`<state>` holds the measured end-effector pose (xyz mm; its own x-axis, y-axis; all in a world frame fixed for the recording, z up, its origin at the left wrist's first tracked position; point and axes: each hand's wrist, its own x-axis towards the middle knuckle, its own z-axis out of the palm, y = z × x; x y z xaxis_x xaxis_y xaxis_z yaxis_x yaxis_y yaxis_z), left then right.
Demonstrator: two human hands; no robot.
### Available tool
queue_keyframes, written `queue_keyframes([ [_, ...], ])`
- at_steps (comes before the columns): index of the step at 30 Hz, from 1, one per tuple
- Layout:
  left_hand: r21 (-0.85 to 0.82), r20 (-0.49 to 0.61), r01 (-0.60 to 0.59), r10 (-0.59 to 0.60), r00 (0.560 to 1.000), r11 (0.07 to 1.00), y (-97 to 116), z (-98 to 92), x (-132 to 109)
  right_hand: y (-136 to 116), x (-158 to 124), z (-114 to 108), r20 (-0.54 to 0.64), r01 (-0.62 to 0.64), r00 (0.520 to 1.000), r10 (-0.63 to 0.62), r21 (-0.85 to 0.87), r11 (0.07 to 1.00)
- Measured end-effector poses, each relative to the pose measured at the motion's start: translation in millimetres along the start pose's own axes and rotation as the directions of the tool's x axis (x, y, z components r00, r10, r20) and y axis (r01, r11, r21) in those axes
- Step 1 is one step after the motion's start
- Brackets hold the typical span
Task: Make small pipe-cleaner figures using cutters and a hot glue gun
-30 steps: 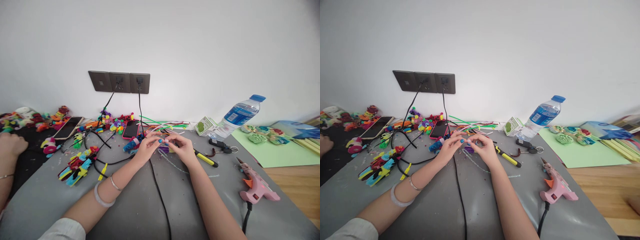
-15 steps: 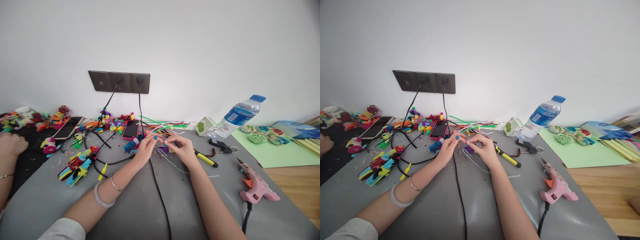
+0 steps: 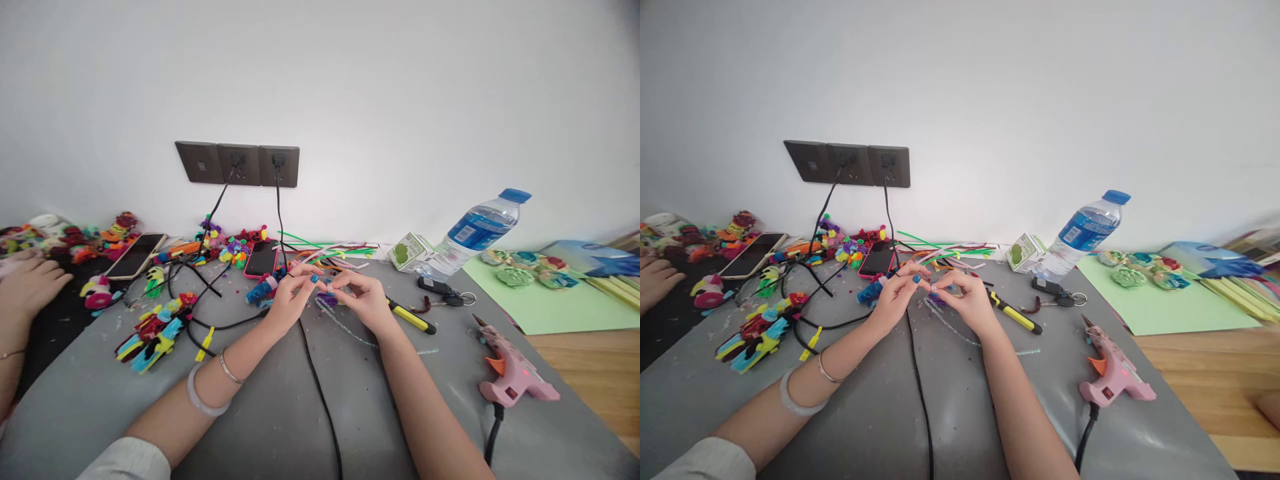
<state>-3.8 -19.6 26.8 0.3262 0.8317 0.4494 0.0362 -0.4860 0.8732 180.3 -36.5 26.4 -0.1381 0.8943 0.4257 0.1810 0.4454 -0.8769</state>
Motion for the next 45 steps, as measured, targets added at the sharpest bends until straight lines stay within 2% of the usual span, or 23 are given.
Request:
queue_keyframes([
  [15, 0.009, -0.002, -0.023, 0.023, 1.0, 1.0, -4.0, 1.1, -2.2, -0.3, 0.4, -0.4, 0.007, 0.009, 1.0, -0.01, 0.063, 0.998],
  [22, 0.04, 0.004, 0.003, -0.003, 1.0, 0.999, -2.1, 1.0, -1.3, 4.3, 0.3, -0.3, -0.005, 0.035, 0.999, -0.035, 0.055, 0.998],
  [29, -0.027, 0.001, 0.09, -0.09, 0.996, 0.996, -6.7, 5.2, -0.1, 3.3, 4.8, 1.3, -0.021, 0.154, 0.988, -0.154, -0.016, 0.988],
  [34, -0.062, 0.004, 0.154, -0.154, 0.988, 0.986, -6.6, 7.0, 0.4, 0.9, 4.5, 1.5, 0.005, 0.18, 0.984, -0.18, -0.073, 0.981],
  [39, -0.067, -0.005, 0.163, -0.164, 0.986, 0.984, -5.8, 7.1, 0.3, 1.3, 3.9, 2.3, 0.016, 0.142, 0.99, -0.142, -0.043, 0.989],
  [45, -0.007, -0.041, 0.099, -0.099, 0.994, 0.995, -5.1, 5.2, 0.7, 4.0, 2.1, 2.1, 0.038, 0.079, 0.996, -0.08, 0.033, 0.996],
])
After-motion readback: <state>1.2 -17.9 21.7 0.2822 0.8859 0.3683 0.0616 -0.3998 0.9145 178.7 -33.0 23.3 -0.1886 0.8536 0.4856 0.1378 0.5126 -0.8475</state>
